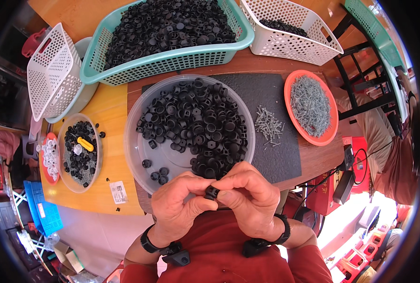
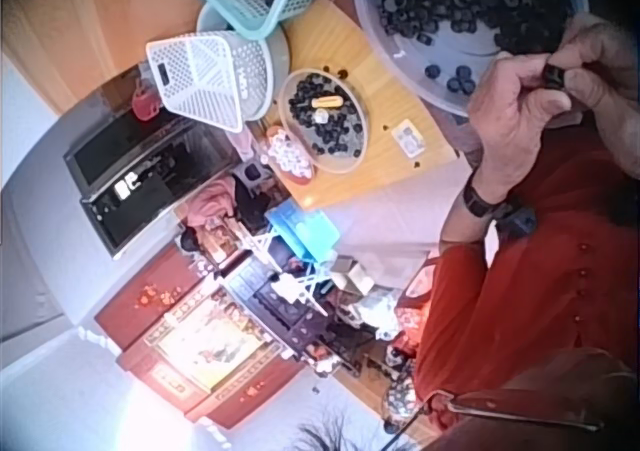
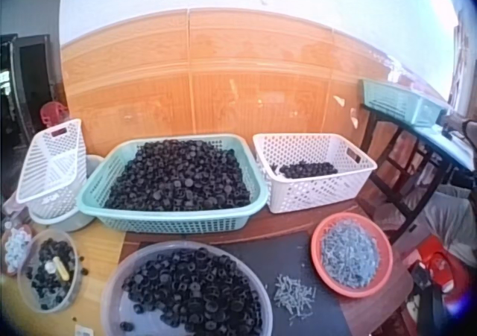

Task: Assembling small black plastic fasteners by pushing pins into clip bases.

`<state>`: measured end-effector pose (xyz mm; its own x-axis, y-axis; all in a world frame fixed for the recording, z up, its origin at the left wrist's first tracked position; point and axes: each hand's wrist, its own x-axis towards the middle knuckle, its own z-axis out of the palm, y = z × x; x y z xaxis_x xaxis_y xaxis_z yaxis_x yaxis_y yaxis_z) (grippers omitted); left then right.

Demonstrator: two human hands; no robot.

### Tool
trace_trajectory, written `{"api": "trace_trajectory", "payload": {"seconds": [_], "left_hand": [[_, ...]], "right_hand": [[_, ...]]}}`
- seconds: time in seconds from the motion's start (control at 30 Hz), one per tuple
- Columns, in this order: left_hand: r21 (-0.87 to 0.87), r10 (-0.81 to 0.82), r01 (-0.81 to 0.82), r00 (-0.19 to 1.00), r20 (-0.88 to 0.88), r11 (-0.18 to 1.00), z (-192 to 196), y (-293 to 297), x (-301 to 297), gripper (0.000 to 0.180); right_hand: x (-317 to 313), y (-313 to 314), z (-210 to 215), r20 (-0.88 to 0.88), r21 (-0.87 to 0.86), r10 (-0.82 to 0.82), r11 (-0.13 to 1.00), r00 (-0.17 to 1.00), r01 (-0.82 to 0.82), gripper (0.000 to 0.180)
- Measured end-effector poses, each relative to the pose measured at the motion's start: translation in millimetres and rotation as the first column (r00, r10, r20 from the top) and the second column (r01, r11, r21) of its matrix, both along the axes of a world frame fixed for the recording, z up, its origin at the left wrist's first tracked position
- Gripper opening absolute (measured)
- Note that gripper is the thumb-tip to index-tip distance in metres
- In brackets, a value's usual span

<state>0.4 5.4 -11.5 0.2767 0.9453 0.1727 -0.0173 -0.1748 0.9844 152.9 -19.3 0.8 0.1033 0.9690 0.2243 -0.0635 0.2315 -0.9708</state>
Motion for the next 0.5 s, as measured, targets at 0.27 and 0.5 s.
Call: {"api": "trace_trajectory", "payload": {"seconds": [0.27, 0.5], "left_hand": [[0.031, -0.025, 0.022, 0.995, 0.102, 0.999, -5.6, -1.4, 2.1, 0.039], [0.179, -0.071, 0.064, 0.997, 0.028, 0.982, -5.6, 2.7, -0.7, 0.039]], "right_hand": [[-1.0, -1.3, -0.3, 0.135, 0.153, -0.048, 0.988, 0.990, 0.027, 0.013], [-1.9, -5.8, -0.5, 0.084, 0.087, -0.023, 0.996, 0.996, 0.016, 0.015]]}}
